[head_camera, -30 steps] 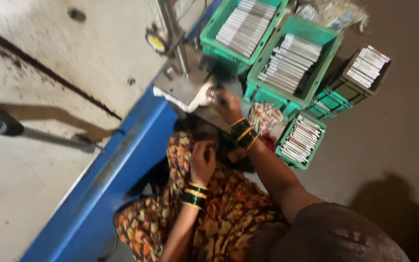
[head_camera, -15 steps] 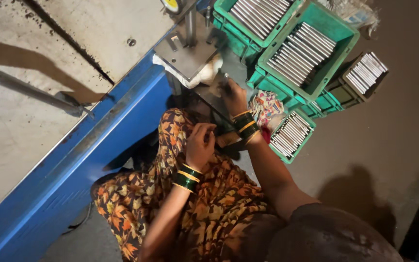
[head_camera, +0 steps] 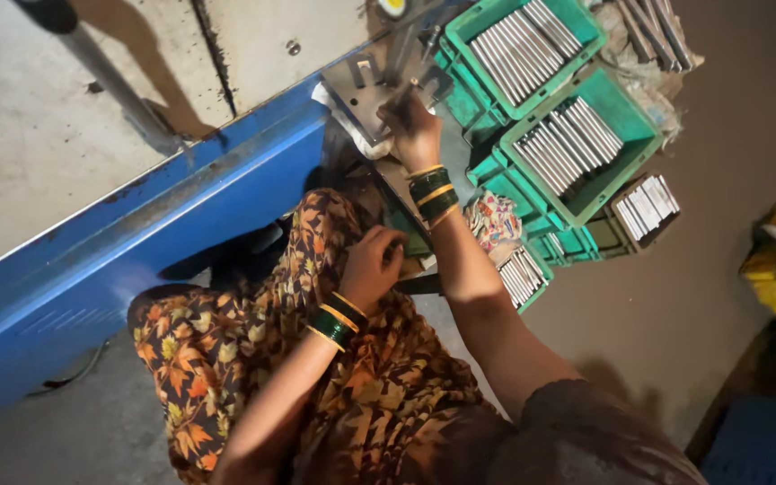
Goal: The person sits on the floor and repeatedly picks up metal rods from green bins, places them under a press, and pushes a lever to activate a grinding wheel. After each pass, the person wipes the rod with a cloth and returns it to the bin.
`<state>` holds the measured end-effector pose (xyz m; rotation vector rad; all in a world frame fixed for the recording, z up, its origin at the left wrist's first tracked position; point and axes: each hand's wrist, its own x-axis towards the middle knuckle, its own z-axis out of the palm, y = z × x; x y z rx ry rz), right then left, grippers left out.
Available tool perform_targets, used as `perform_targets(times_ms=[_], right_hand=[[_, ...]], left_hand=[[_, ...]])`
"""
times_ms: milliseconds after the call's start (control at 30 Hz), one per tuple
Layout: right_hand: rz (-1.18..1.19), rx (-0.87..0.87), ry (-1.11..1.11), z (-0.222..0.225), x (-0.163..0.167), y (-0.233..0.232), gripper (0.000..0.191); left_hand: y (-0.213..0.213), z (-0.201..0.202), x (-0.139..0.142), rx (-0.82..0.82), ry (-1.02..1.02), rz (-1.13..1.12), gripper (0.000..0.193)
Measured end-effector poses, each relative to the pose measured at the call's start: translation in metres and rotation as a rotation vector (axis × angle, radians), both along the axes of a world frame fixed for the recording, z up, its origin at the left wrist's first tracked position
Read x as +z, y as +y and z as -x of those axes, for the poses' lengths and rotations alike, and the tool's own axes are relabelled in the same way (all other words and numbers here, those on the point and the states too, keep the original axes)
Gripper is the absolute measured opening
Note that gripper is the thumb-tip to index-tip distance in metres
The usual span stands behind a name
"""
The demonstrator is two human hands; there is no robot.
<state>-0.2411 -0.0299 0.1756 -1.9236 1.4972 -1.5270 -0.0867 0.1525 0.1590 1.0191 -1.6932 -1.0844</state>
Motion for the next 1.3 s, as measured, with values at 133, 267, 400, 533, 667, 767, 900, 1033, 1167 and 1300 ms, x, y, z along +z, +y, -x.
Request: perform_targets(times_ms=[133,267,400,533,667,767,900,1033,1167,1300], right_hand=[[0.001,0.014,0.028,-0.015,0.007,-0.007,0.021],[-0.229,-0.068,-0.015,-0.020,0.008,-0.009,0.019],[-0.046,-0.103,0.145,-0.024,0.009,-0.019,0.025],[-0.048,-0.158,0.120,-0.031,0.009,-0.028,0.027],[-0.057,-0.125,0.083,-0.032,0.013,-0.033,0.025],[-0.106,-0.178,0.097,-0.033,0.017,-0.037,0.025],[-0.056,-0.105,0.053,-0.035,0.022,-0.044,0.024],[-0.131,-0.139,0.012,-0.039,0.022,-0.049,0.020],[-0.098,-0.124,0.032,-0.041,0.022,-0.054,0.019],[-0.062,-0.141,0.097,-0.040,0.023,-0.058,0.023]], left_hand=[[0.001,-0.002,-0.006,-0.052,0.001,-0.029,0.026],[0.003,0.000,-0.014,-0.103,-0.012,-0.023,0.031],[0.003,0.001,-0.019,-0.117,-0.064,-0.008,0.032],[0.001,-0.004,-0.019,-0.126,-0.084,-0.050,0.033],[-0.002,-0.007,-0.019,-0.156,-0.095,-0.136,0.034],[-0.001,-0.006,-0.024,-0.149,-0.094,-0.101,0.037],[-0.001,-0.004,-0.033,-0.136,-0.087,-0.076,0.037],[-0.004,-0.005,-0.035,-0.114,-0.053,0.048,0.039],[-0.004,-0.009,-0.029,-0.169,-0.099,-0.122,0.034],[-0.004,-0.010,-0.023,-0.172,-0.088,-0.111,0.034]])
